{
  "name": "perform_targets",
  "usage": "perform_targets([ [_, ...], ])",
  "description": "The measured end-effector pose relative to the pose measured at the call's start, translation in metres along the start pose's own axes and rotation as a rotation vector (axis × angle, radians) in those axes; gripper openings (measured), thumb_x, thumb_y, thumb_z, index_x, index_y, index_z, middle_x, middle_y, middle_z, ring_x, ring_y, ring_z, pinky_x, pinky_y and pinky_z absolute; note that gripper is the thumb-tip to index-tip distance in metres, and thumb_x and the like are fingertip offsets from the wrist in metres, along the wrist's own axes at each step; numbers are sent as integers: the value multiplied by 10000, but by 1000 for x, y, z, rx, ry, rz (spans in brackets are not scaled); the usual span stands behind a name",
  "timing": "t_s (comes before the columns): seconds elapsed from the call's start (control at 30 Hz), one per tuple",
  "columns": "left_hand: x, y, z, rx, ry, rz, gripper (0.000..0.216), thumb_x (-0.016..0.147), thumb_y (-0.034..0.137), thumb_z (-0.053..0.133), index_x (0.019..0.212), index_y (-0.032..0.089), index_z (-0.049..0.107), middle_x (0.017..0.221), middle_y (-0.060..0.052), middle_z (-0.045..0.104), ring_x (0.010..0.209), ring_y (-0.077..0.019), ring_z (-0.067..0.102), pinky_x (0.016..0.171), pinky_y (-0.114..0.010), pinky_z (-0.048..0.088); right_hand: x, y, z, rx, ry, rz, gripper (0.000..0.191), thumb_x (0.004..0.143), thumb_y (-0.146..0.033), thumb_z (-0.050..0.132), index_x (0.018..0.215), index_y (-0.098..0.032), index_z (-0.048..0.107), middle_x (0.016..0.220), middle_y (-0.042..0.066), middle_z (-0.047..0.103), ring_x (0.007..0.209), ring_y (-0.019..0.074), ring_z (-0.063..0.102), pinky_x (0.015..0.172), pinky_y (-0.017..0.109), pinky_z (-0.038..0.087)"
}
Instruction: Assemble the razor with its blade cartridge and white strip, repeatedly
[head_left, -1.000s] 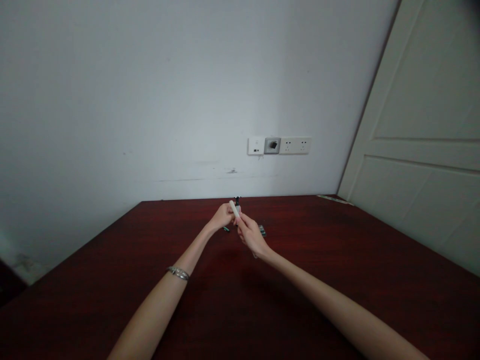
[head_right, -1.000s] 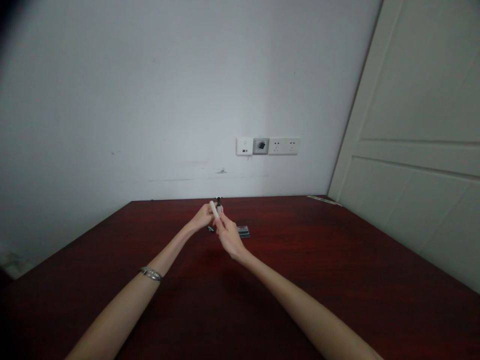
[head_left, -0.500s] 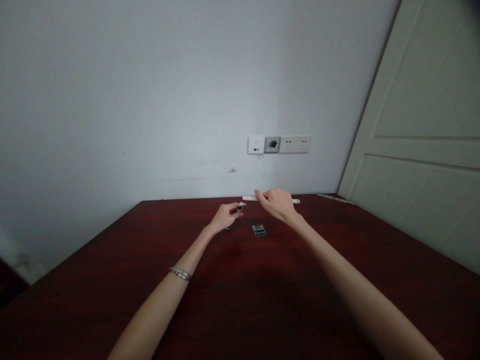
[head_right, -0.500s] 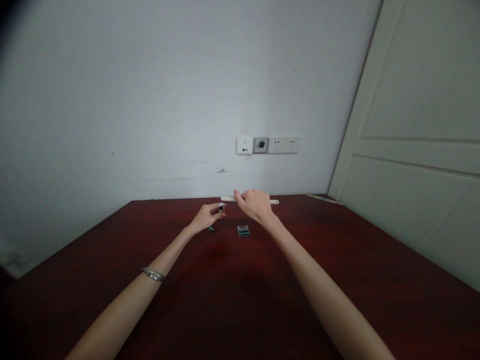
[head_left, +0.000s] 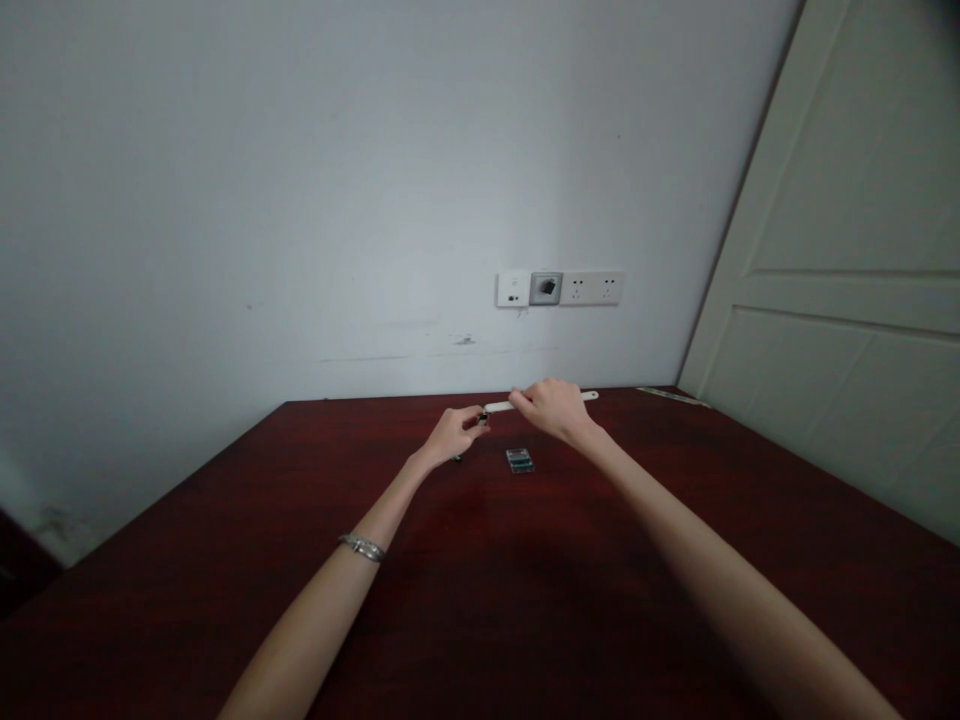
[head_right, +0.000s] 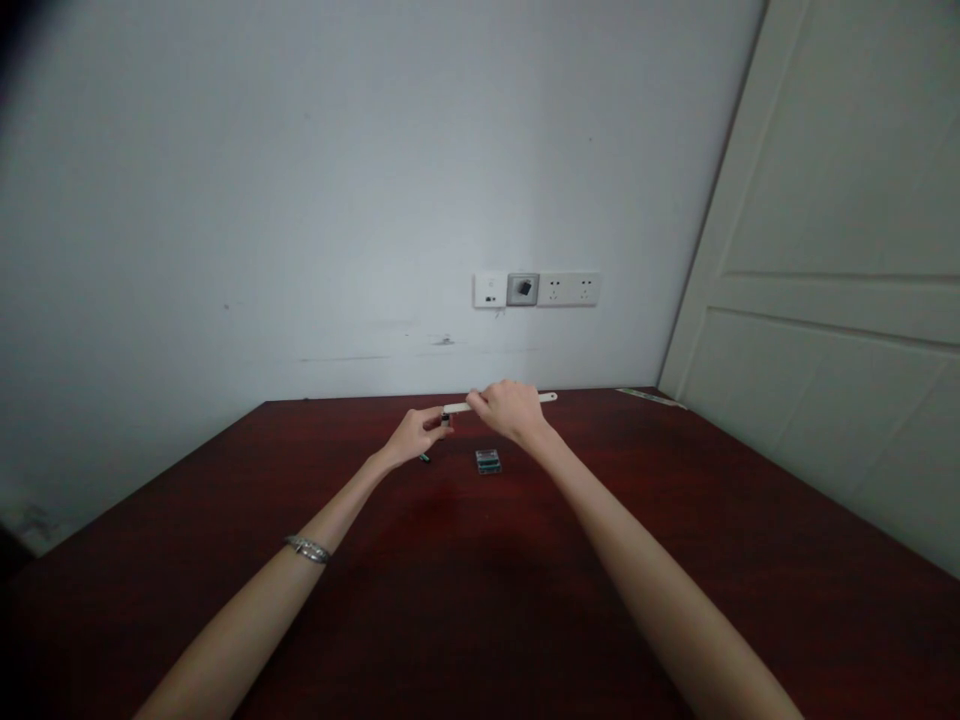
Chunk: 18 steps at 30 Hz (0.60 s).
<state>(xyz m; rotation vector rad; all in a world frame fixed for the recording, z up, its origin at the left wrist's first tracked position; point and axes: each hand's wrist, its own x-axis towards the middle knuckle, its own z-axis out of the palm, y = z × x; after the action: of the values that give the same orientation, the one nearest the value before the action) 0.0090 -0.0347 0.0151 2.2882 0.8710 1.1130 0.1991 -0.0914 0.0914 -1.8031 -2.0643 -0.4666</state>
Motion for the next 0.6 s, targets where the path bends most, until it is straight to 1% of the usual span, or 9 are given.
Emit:
perform_targets([
  [0.1, 0, -1, -2, -43, 22, 3, 137, 754, 234, 565, 802, 120, 622, 722, -12, 608, 661, -119, 519, 677, -224, 417, 4, 12, 0, -18, 10, 36, 577, 868, -453, 279, 726, -129, 735, 734, 156, 687, 667, 227, 619, 565, 272, 343],
  [0.17, 0, -2, -3, -65, 39, -2, 131, 758, 233, 559, 795, 118, 610, 716, -15, 602, 659, -117, 519, 676, -222, 419, 5, 15, 0, -12, 20, 48, 593, 870, -461, 271, 711, -125, 732, 710, 148, 681, 651, 223, 614, 554, 270, 334],
  [0.3, 1, -2, -2, -45, 36, -14, 147, 755, 226, 560, 829, 115, 620, 714, -19, 609, 658, -123, 519, 661, -223, 419, 3, 3, -1, 26, 41, -16, 625, 881, -489, 244, 704, -138, 730, 677, 129, 676, 631, 206, 607, 549, 262, 321],
  [0.4, 1, 1, -1, -1, 20, -9, 167, 756, 228, 558, 867, 126, 632, 723, -13, 621, 654, -123, 520, 658, -221, 416, 1, -6, 1, 47, 25, -60, 617, 879, -499, 255, 706, -146, 731, 683, 132, 680, 634, 207, 610, 550, 263, 318],
  [0.5, 1, 3, -3, 19, 21, 9, 159, 761, 251, 558, 841, 133, 628, 725, -10, 623, 655, -122, 524, 660, -217, 413, 0, -3, 5, 46, 17, -36, 614, 882, -500, 249, 714, -158, 730, 694, 135, 684, 647, 208, 616, 550, 262, 315],
  [0.6, 1, 3, -5, -9, 38, 14, 140, 759, 261, 558, 778, 131, 607, 727, -17, 619, 679, -128, 541, 675, -221, 422, 2, 9, 10, 41, 11, 22, 634, 887, -516, 225, 716, -164, 724, 712, 134, 683, 682, 216, 623, 555, 258, 318],
])
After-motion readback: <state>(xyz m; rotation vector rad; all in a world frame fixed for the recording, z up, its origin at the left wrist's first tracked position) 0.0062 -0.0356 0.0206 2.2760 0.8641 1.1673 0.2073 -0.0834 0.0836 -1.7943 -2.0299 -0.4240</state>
